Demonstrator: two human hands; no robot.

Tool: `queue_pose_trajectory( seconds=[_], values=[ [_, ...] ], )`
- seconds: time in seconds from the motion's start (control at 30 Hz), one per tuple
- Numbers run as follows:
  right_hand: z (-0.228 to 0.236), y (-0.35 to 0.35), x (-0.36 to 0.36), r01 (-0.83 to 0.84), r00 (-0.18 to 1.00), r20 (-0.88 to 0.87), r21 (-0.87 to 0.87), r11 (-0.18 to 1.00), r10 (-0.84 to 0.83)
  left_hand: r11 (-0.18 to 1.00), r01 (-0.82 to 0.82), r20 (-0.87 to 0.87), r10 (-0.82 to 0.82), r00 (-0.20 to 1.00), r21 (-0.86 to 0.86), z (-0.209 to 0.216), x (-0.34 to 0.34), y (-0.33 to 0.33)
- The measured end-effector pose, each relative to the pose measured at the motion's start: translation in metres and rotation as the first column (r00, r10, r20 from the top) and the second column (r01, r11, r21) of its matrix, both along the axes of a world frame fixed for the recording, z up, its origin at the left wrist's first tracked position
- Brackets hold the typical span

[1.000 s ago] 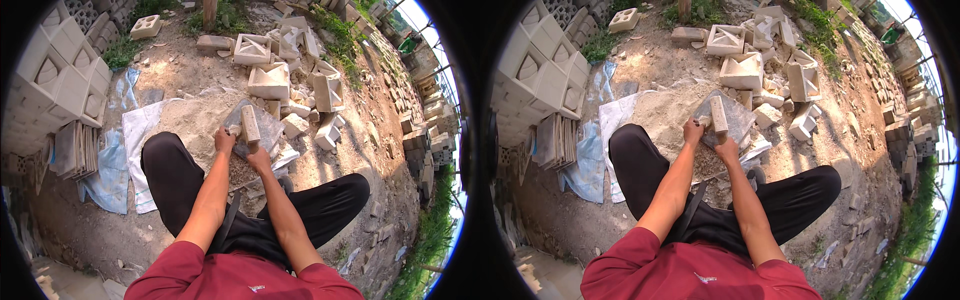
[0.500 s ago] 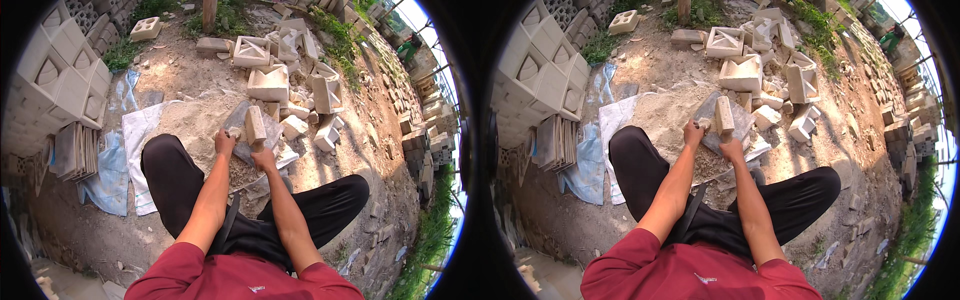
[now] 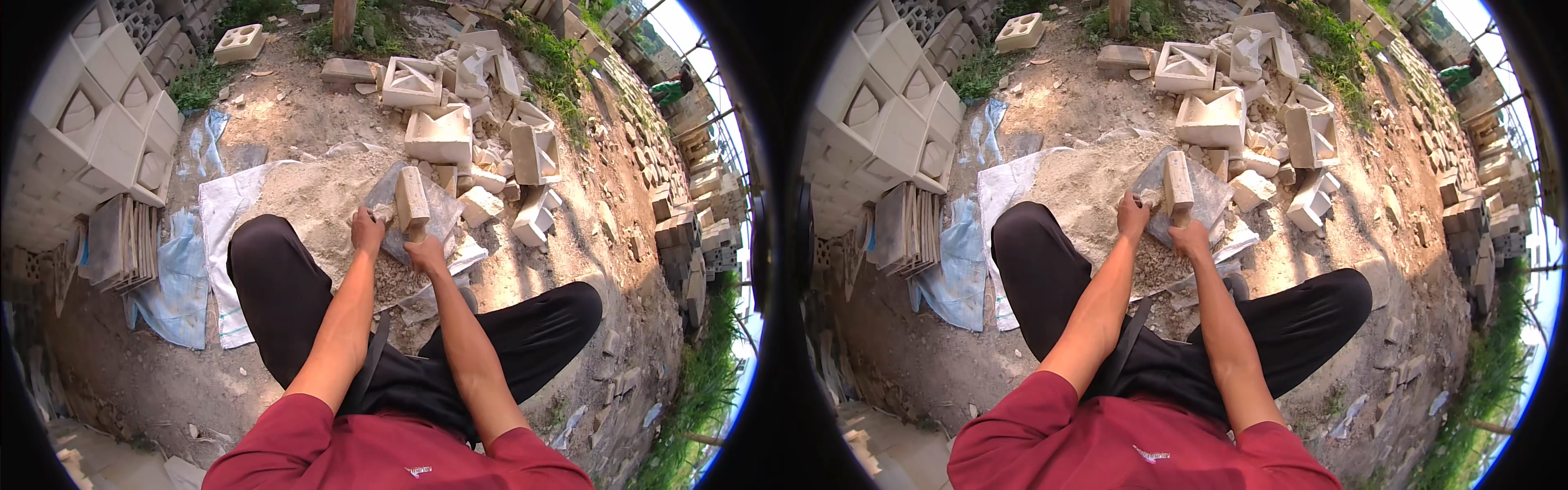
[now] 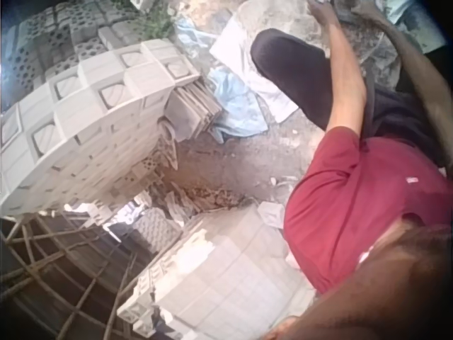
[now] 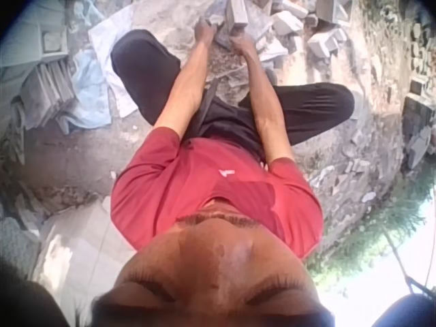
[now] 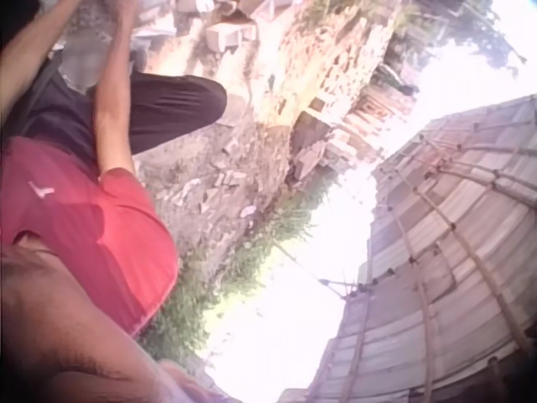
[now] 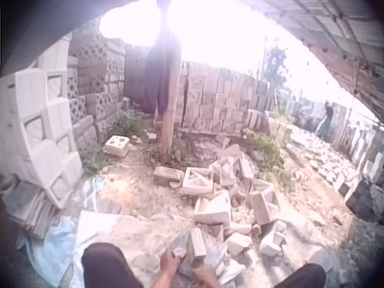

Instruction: The person uses a trowel and a stone fragment to chip away and shape a concrete block while sitting on the ground.

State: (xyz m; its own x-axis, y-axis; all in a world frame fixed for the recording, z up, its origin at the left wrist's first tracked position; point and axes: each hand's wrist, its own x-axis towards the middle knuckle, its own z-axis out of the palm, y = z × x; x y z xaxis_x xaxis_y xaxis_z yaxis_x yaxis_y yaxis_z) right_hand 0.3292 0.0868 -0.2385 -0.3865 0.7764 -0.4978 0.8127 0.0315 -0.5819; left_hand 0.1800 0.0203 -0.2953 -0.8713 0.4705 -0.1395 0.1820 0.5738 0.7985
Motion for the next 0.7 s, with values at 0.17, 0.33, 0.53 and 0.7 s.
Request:
queue_pose_trajectory(
  seconds=[0.17,0.33,0.53,0.7],
  values=[
    [0.005,-0.015,-0.013,0.147,0.985,-0.108,0.147,0.978,-0.132,0.993,0.092,-0.071,-0.098,0.993,-0.078,0.010,0.007,-0.004],
    [-0.010,-0.015,-0.006,0.051,0.997,-0.067,0.167,0.985,-0.040,0.977,0.164,-0.033,-0.170,0.985,-0.139,0.018,0.003,-0.010],
    [-0.017,0.007,-0.006,0.084,0.990,-0.117,0.057,0.995,-0.077,0.945,0.250,-0.087,-0.273,0.958,-0.209,0.034,0.010,-0.012],
    [0.002,-0.018,-0.010,0.032,0.999,-0.023,0.142,0.989,-0.029,0.981,0.104,-0.099,-0.121,0.988,-0.161,0.027,-0.006,-0.021]
  ],
)
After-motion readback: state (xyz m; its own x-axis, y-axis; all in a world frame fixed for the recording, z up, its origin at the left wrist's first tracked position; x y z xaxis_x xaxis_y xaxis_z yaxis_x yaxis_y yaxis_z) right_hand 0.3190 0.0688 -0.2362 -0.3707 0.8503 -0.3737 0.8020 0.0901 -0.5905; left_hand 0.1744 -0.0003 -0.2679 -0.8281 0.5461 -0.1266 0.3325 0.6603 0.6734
